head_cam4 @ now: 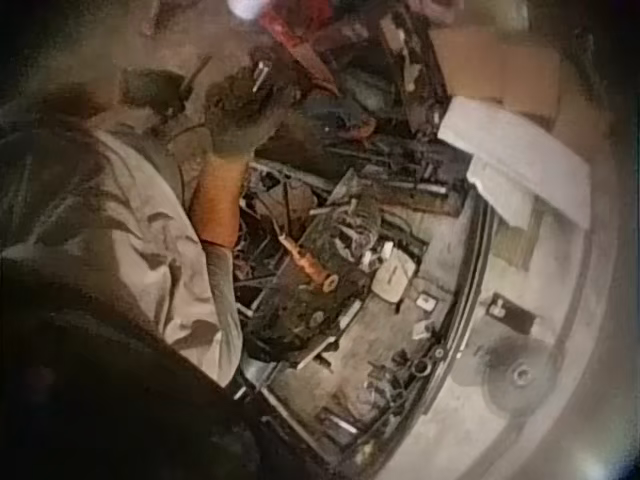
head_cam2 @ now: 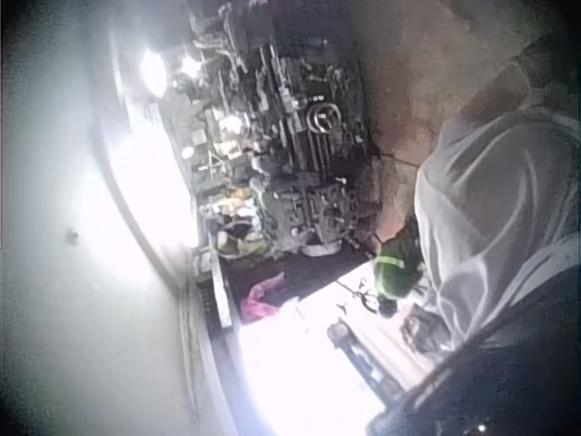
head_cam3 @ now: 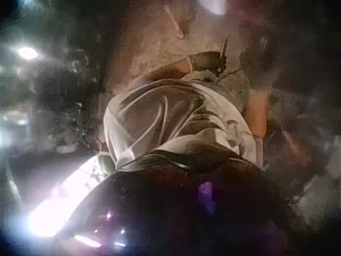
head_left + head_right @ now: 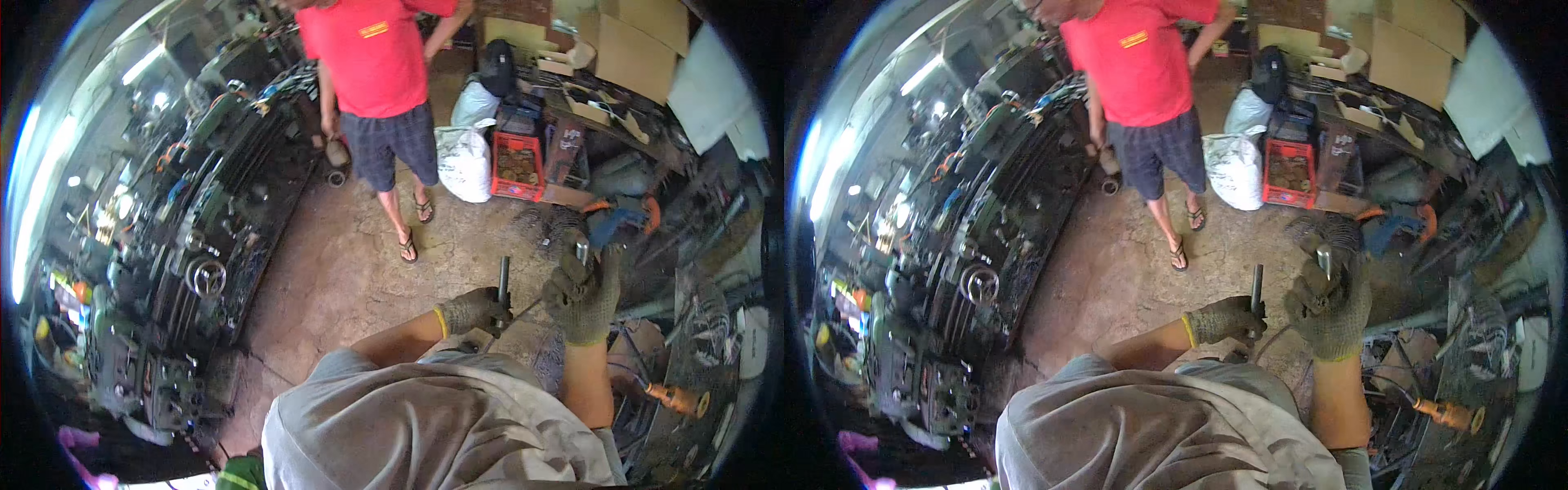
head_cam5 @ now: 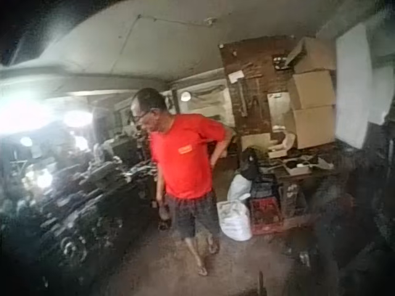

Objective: The person holds a curved metal cage and hammers specific spots on it using a hammer while working on a cluttered workbench.

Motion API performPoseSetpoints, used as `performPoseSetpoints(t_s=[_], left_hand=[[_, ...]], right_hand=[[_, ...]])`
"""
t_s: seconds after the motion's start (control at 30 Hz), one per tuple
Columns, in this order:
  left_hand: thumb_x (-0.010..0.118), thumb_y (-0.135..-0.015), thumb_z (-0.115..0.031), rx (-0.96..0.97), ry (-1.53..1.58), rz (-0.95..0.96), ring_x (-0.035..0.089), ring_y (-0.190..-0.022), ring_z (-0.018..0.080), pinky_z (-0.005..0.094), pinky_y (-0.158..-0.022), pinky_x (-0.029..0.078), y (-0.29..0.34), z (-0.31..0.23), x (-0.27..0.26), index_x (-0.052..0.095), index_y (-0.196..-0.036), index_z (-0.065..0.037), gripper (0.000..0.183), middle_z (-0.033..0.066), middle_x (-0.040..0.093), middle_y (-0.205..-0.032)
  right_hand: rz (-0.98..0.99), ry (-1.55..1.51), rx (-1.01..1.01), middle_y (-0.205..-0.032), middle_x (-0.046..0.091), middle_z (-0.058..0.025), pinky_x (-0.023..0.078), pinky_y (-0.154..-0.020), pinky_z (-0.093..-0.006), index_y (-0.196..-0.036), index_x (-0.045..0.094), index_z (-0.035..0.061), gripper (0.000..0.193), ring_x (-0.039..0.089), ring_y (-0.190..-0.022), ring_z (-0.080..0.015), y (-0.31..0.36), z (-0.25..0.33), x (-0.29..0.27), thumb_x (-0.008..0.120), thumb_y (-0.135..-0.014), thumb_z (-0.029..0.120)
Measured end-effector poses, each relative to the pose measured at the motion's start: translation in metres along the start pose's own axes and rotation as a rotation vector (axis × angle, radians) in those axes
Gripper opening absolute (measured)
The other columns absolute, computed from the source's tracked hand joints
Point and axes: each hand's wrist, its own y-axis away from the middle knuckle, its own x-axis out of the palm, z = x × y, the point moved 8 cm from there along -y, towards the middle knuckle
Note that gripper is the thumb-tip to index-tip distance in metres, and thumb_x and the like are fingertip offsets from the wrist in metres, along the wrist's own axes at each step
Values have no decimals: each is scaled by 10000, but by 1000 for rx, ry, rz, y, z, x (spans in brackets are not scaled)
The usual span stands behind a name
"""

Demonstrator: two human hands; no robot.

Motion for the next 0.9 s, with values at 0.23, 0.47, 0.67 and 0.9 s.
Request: performPoseSetpoints(t_s=[0.23,0.47,0.67,0.9], left_hand=[[730,-850,-125,236,280,-175,641,-927,233,411,-762,593,55,-17,-26,550,-1190,-35,395,97,616,-1000],[776,-784,-90,762,-14,-688,623,-964,271,480,-829,546,217,-52,-152,588,-1116,-20,389,100,605,-1033],[599,-921,-182,974,383,-773,555,-824,201,449,-840,484,312,-76,-202,547,-1049,-88,167,33,553,-905],[598,-914,-143,1058,471,-810,577,-858,217,441,-810,530,369,-77,-283,512,-1211,-16,335,58,565,-920]], right_hand=[[-534,121,37,-864,672,-67,524,-613,-307,-1287,541,0,611,616,-690,-157,86,-26,-88,522,-952,511],[-829,11,175,-906,701,-94,596,-702,-332,-1100,658,38,436,669,-762,-188,173,-83,-160,516,-966,429],[-953,35,321,-851,700,-79,589,-618,-315,-1008,663,62,407,667,-703,-191,185,-106,-200,498,-974,433],[-1032,228,266,-852,698,-30,572,-614,-303,-1001,669,101,427,652,-683,-175,108,-119,-238,525,-948,499]])
